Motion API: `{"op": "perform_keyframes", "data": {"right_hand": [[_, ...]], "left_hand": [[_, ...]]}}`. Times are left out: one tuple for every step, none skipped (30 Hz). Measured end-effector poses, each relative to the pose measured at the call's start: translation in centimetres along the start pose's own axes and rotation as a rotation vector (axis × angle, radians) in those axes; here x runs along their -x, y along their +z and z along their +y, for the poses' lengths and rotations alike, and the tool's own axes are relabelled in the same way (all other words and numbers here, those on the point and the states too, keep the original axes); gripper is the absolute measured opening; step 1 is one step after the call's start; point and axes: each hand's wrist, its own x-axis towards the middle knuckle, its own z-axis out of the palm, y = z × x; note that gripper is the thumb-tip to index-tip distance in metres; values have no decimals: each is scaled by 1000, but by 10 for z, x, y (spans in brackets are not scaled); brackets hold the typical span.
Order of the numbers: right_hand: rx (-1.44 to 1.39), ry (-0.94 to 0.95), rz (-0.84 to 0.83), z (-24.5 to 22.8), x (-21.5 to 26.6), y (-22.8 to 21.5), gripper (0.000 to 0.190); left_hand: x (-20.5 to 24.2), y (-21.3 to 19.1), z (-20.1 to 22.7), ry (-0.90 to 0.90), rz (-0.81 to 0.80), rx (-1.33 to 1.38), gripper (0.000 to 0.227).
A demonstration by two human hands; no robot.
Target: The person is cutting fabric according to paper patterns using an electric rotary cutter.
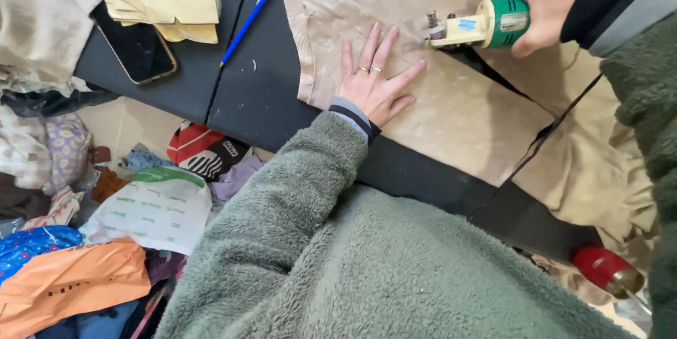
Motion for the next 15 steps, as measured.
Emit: {"op": "perform_keyframes", "data": {"right_hand": [[9,-4,6,-5,-3,-10,93],[50,0,-24,-12,-5,-16,93],[92,4,-53,-19,-6,-22,93],[90,-4,-56,-19,-10,-21,93],[54,-39,-72,-19,-15,-20,89],[20,-70,-87,-17,-19,-21,85],[21,-72,-89,-17,-23,-21,85],[3,-89,-95,-16,-26,-23,84],[-14,-107,-101,-16,-29,-24,84],[-10,-110,-100,-23,-29,-31,84],[33,-101,-113,-31,-28,-38,85],[73,-89,-128,-39,-25,-44,87],[74,-91,-130,-39,-26,-41,87],[67,-106,-107,-39,-28,-39,89],[60,-121,-84,-39,-30,-37,92]], "left_hand": [[-4,0,-2,-4,10,-5,71],[-5,-1,-2,-8,-3,0,71],[-5,-1,-2,-13,-16,6,72],[-3,0,-3,-19,-20,4,72],[-1,0,-3,-19,-15,9,72],[-1,1,-4,-14,-7,16,73],[-1,0,-4,-17,-7,16,73],[-2,0,-4,-15,-14,20,74],[-2,-1,-3,-13,-20,25,75],[-3,-1,-5,-17,-17,23,75],[-3,-1,-6,-17,-27,24,77],[-2,-1,-6,-17,-42,28,78],[-1,0,-7,-19,-43,29,78],[-1,1,-8,-12,-48,30,80],[-1,2,-9,-4,-53,32,82]]}}
